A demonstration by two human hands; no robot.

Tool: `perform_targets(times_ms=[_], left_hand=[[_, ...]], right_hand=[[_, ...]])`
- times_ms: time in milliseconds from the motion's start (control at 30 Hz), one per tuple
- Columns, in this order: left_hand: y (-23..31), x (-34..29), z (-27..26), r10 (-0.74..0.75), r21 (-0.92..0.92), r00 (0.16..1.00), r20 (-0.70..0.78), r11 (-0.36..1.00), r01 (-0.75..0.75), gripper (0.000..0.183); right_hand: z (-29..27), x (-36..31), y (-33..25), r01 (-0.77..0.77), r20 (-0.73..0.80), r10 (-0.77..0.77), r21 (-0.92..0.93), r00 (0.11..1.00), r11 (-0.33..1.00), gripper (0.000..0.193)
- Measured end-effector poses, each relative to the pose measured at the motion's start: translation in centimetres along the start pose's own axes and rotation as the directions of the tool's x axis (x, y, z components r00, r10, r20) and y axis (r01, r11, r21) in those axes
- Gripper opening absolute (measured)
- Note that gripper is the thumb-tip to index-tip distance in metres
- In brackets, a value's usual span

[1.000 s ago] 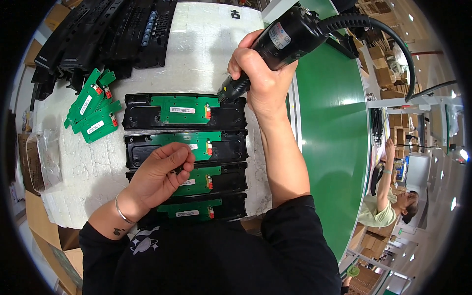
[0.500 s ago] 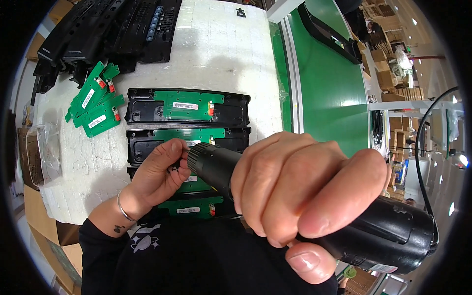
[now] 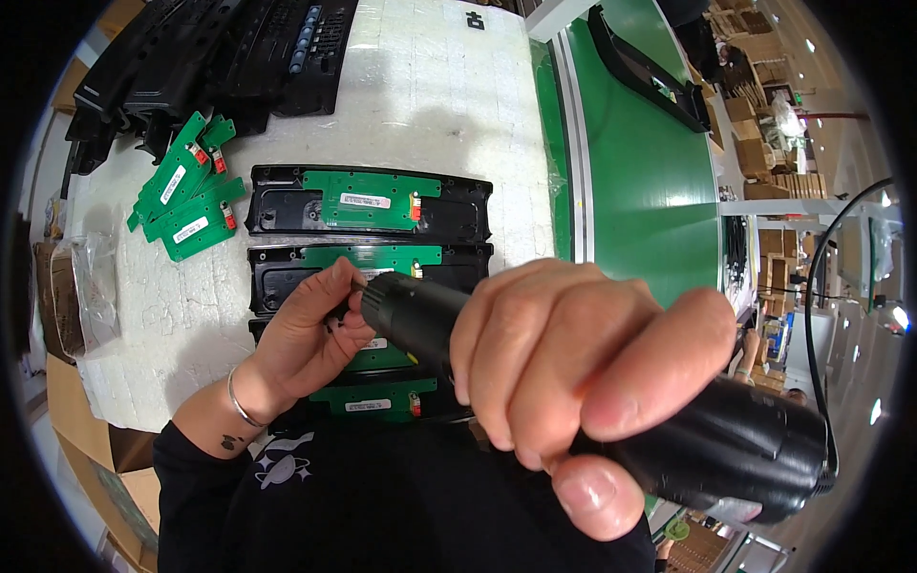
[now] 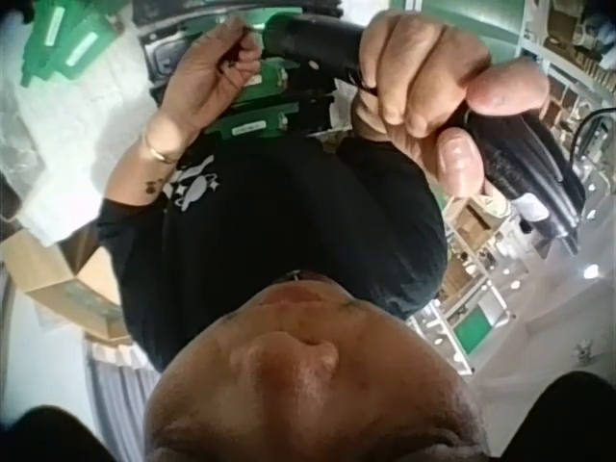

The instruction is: Assemble toner cartridges by attaching circuit boards to the plastic housings using an electric screwdriver and screws.

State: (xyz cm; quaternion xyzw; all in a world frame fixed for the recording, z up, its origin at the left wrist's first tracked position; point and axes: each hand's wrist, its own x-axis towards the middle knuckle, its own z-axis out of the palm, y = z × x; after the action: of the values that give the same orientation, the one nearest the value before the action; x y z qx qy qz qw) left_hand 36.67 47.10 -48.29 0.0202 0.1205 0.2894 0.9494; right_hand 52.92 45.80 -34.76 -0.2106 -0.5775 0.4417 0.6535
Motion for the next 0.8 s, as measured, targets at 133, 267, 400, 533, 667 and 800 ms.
perform_targets(times_ms=[133,267,400,533,667,800], left_hand=[[0.0,0.2,3.7,-0.142,-0.034,0.968,-0.209,0.990,0.138,0.043],[-0.3,0.1,1.8,-0.148,0.071,0.974,-0.169,0.984,0.162,0.042],[0.0,-0.2,2.2,-0.119,0.214,0.987,-0.109,0.967,0.140,0.037],[0.0,-0.6,2.0,-0.143,0.274,0.986,-0.084,0.948,0.161,0.027],[0.1,-0.5,2.3,-0.125,0.324,0.985,-0.120,0.933,0.157,0.018],[0.0,-0.4,1.7,-0.052,0.381,0.994,-0.098,0.921,0.086,0.018]], right_hand=[[-1.7,0.3,3.4,0.014,-0.040,-0.014,-0.008,0.999,1.000,0.024],[-3.3,1.2,6.6,-0.069,-0.256,0.049,-0.072,0.965,0.995,0.023],[-4.1,1.1,7.2,-0.095,-0.278,0.063,-0.101,0.958,0.990,0.021],[-4.0,1.4,7.4,-0.133,-0.291,0.097,-0.106,0.952,0.985,0.020],[-4.3,1.6,7.8,-0.170,-0.259,0.140,-0.097,0.956,0.981,0.019],[-4.2,2.1,8.0,-0.202,-0.251,0.170,-0.109,0.953,0.973,0.016]])
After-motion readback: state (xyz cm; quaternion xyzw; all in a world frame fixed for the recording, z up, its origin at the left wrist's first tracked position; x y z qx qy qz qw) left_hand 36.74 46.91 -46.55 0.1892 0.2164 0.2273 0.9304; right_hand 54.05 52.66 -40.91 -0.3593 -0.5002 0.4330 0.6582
